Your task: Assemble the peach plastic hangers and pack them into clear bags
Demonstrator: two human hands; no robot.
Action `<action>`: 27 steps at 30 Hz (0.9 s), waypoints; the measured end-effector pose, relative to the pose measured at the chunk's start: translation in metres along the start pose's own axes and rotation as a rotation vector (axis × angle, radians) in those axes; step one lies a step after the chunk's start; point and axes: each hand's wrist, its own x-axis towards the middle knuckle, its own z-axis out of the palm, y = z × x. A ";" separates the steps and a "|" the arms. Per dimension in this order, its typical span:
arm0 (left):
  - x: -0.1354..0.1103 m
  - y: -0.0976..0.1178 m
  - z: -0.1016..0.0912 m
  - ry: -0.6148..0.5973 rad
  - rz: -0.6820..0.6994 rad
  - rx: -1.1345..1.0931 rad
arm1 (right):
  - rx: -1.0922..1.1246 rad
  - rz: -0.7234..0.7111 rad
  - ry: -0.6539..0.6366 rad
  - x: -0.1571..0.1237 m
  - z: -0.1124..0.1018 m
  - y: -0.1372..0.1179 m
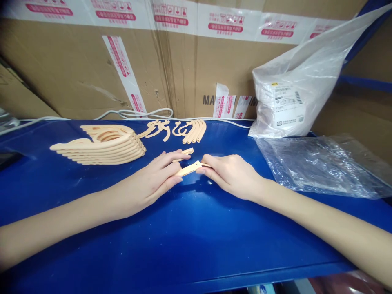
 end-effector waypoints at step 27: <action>0.005 0.002 -0.007 -0.066 -0.003 -0.034 | -0.174 -0.036 0.005 -0.001 -0.004 0.001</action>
